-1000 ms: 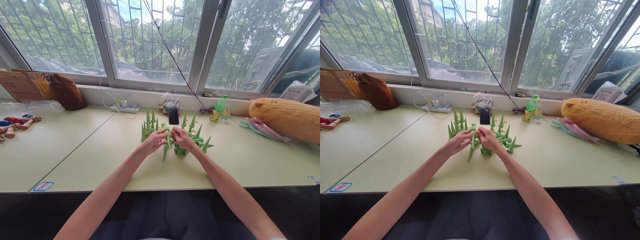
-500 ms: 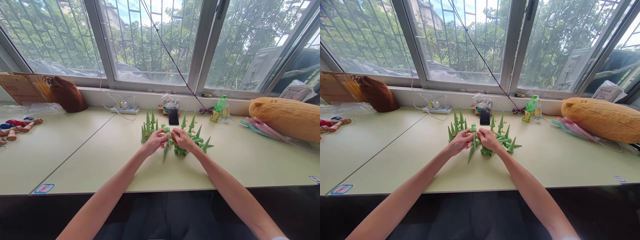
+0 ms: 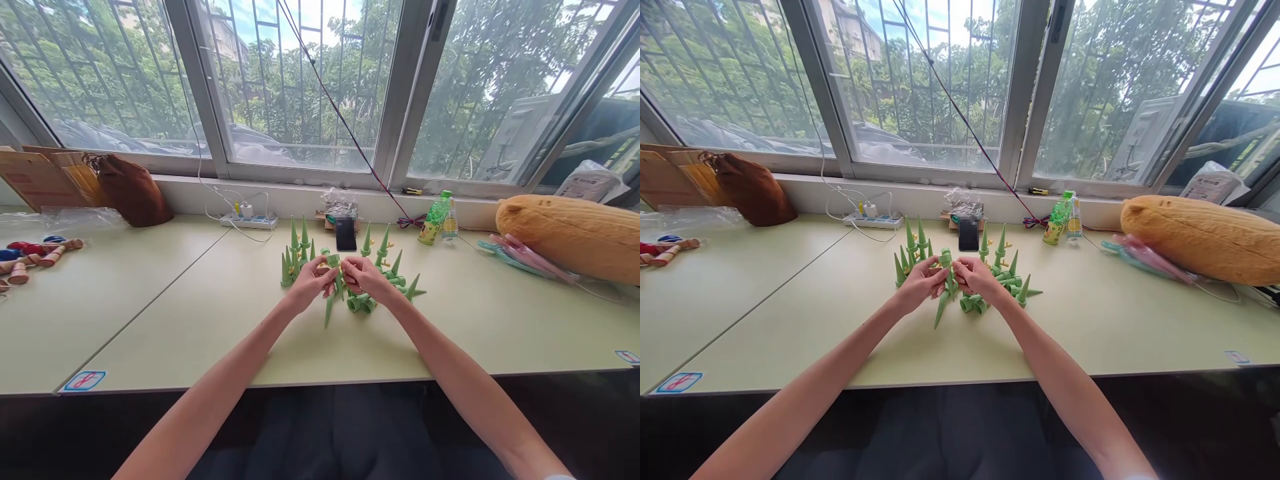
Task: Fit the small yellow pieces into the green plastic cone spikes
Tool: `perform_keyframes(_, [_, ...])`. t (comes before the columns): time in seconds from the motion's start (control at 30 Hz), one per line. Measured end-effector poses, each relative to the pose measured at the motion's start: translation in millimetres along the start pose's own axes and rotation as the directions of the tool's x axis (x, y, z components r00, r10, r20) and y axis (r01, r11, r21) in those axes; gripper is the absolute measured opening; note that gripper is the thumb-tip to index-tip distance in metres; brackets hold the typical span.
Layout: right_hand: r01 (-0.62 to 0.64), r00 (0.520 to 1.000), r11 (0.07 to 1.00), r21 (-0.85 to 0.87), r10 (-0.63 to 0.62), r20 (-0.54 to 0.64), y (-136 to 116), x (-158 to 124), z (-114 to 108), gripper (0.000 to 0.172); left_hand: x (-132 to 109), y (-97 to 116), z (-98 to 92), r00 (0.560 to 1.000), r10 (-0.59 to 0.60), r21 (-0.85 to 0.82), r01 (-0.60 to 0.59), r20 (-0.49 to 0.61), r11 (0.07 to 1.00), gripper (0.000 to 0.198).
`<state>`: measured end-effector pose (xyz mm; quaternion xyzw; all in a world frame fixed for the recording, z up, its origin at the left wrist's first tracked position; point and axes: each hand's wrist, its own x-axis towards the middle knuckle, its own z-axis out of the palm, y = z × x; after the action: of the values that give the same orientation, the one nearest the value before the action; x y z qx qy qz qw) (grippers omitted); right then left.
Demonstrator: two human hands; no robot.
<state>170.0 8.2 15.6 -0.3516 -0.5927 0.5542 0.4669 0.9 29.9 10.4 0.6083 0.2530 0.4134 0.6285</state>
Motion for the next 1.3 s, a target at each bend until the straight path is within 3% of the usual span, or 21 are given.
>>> perform_keyframes(0.33, [0.123, 0.989, 0.983, -0.136, -0.132, -0.06, 10, 4, 1, 0.041, 4, -1, -7.1, 0.988, -0.151, -0.23, 0.155, 0.032, 0.961, 0.039])
perform_keyframes(0.63, [0.141, 0.961, 0.94, -0.311, -0.205, -0.184, 17, 8, 3, 0.048, 5, -2, -4.6, 0.976, -0.219, -0.193, 0.213, -0.008, 0.958, 0.05])
perform_keyframes(1.3, [0.199, 0.94, 0.868, -0.454, -0.3, -0.162, 7, 2, 8, 0.056, 4, 1, -5.4, 0.985, -0.174, -0.093, 0.173, -0.007, 0.981, 0.068])
